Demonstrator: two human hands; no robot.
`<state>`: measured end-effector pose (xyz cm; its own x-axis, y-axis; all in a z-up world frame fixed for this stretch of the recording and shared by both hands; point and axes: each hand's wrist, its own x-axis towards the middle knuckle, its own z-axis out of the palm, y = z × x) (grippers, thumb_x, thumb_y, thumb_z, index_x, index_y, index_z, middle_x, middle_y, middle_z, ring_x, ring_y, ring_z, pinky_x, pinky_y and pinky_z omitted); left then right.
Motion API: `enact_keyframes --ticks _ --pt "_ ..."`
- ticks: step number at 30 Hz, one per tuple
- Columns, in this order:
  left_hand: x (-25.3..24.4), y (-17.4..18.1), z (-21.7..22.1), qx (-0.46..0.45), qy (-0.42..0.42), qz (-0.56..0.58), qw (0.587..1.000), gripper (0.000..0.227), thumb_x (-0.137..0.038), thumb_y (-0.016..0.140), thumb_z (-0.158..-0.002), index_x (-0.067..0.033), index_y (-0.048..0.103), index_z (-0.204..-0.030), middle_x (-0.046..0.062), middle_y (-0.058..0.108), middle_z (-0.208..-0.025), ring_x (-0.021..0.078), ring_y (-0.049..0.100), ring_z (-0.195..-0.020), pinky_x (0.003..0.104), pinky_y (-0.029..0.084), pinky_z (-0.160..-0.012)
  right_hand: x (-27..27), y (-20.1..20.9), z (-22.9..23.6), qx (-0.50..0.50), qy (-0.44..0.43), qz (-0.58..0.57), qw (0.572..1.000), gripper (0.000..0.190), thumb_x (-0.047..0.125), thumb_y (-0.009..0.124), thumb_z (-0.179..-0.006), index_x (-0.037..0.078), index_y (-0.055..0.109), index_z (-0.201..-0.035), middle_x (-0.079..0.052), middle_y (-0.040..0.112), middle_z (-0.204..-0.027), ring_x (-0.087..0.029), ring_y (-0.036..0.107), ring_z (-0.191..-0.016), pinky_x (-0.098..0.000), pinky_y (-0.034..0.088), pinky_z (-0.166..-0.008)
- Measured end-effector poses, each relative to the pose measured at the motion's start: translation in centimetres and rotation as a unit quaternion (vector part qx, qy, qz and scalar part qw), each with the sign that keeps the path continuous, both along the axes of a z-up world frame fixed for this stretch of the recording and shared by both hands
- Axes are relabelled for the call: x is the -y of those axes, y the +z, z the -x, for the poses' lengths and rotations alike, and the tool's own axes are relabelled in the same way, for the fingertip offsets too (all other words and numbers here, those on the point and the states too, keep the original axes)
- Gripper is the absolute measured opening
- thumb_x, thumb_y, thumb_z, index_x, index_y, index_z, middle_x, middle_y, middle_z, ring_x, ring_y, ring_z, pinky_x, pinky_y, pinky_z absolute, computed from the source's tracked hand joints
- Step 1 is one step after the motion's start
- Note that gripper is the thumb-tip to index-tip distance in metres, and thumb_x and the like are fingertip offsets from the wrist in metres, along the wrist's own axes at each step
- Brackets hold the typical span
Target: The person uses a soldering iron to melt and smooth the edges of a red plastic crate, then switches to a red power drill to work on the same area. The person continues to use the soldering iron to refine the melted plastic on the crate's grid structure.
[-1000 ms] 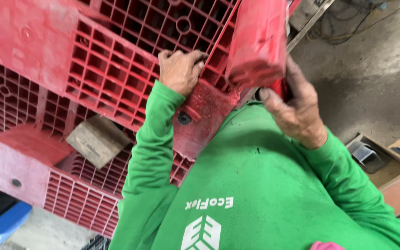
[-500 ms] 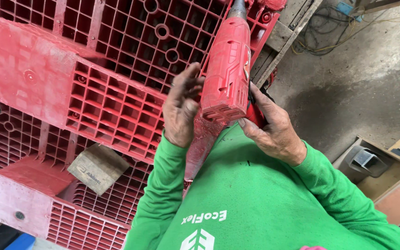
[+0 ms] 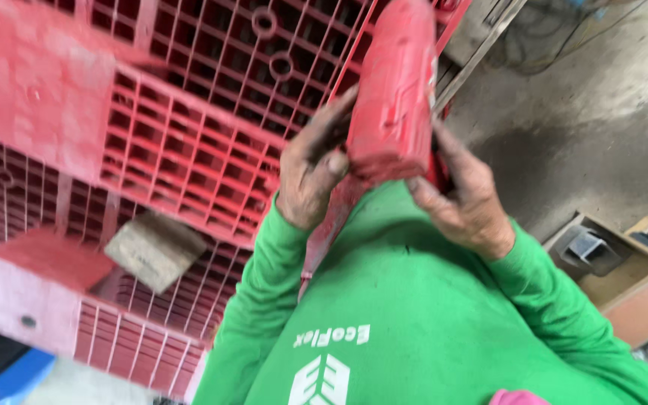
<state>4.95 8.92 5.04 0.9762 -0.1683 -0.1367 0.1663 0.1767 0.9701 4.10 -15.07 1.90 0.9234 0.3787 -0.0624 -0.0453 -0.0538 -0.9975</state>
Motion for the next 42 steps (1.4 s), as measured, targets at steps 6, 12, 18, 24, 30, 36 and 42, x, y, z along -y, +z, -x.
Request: enact_keyframes --ticks 6,12,18,24,30,36,42 --pt "-0.8 -0.6 -0.2 0.046 0.006 -0.084 0.995 0.074 -0.059 0.062 -0.105 -0.0026 0.051 -0.152 0.012 0.056 -0.151 0.0217 0.057 -0.135 0.035 0.050 -0.121 0.0 0.2 -0.2 0.016 0.002 0.002 1.000 0.071 0.006 0.067 -0.105 -0.002 0.030 -0.164 -0.015 0.055 -0.155 -0.018 0.054 -0.142 -0.0340 0.044 -0.124" --pt "-0.1 -1.1 1.9 0.028 0.109 -0.279 0.954 0.026 -0.023 0.071 -0.104 -0.0069 0.072 -0.125 0.008 0.068 -0.104 0.0177 0.068 -0.096 0.031 0.056 -0.088 0.2 0.1 0.2 0.001 -0.003 -0.020 1.000 0.069 0.007 0.066 -0.107 -0.001 0.031 -0.166 -0.014 0.056 -0.152 -0.016 0.055 -0.137 -0.0310 0.044 -0.120" --pt "1.4 -2.2 5.8 0.133 -0.006 -0.525 0.841 0.015 -0.021 0.076 -0.094 -0.0144 0.075 -0.108 0.008 0.059 -0.090 0.0280 0.062 -0.083 0.042 0.051 -0.070 0.2 0.0 0.1 0.006 -0.003 -0.011 1.000 0.069 0.007 0.066 -0.107 -0.001 0.032 -0.166 -0.013 0.057 -0.148 -0.015 0.056 -0.134 -0.0303 0.045 -0.119" --pt "2.4 -3.9 7.5 0.096 -0.067 -0.548 0.828 0.024 -0.027 0.070 -0.094 -0.0142 0.076 -0.114 0.009 0.056 -0.086 0.0303 0.060 -0.079 0.045 0.049 -0.066 0.5 -0.4 0.3 -0.007 -0.005 0.001 1.000 0.069 0.008 0.067 -0.106 -0.001 0.032 -0.165 -0.011 0.061 -0.146 -0.014 0.060 -0.127 -0.0279 0.049 -0.112" --pt "2.5 -3.3 6.9 0.099 -0.027 -0.513 0.852 0.021 -0.024 0.071 -0.095 -0.0115 0.072 -0.112 0.010 0.059 -0.092 0.0313 0.063 -0.083 0.044 0.051 -0.070 0.0 -0.1 0.6 -0.001 -0.009 -0.027 1.000 0.070 0.006 0.068 -0.104 -0.003 0.032 -0.164 -0.013 0.057 -0.147 -0.016 0.054 -0.133 -0.0289 0.043 -0.117" --pt "3.5 -2.0 6.0 -0.041 0.066 -0.321 0.944 0.022 -0.007 0.071 -0.094 -0.0033 0.067 -0.115 0.010 0.059 -0.086 0.0220 0.062 -0.071 0.035 0.052 -0.066 -0.3 0.0 1.4 0.017 -0.008 -0.009 1.000 0.071 0.006 0.069 -0.101 -0.002 0.033 -0.162 -0.013 0.061 -0.140 -0.015 0.059 -0.123 -0.0280 0.050 -0.107" --pt "4.2 -0.6 4.6 0.077 0.072 -0.226 0.969 0.033 0.001 0.070 -0.095 -0.0018 0.061 -0.127 0.013 0.065 -0.110 0.0219 0.068 -0.097 0.034 0.056 -0.083 -0.2 -0.1 1.0 0.035 -0.011 0.027 0.999 0.072 0.005 0.070 -0.100 -0.002 0.034 -0.161 -0.013 0.065 -0.134 -0.014 0.062 -0.116 -0.0271 0.053 -0.099"
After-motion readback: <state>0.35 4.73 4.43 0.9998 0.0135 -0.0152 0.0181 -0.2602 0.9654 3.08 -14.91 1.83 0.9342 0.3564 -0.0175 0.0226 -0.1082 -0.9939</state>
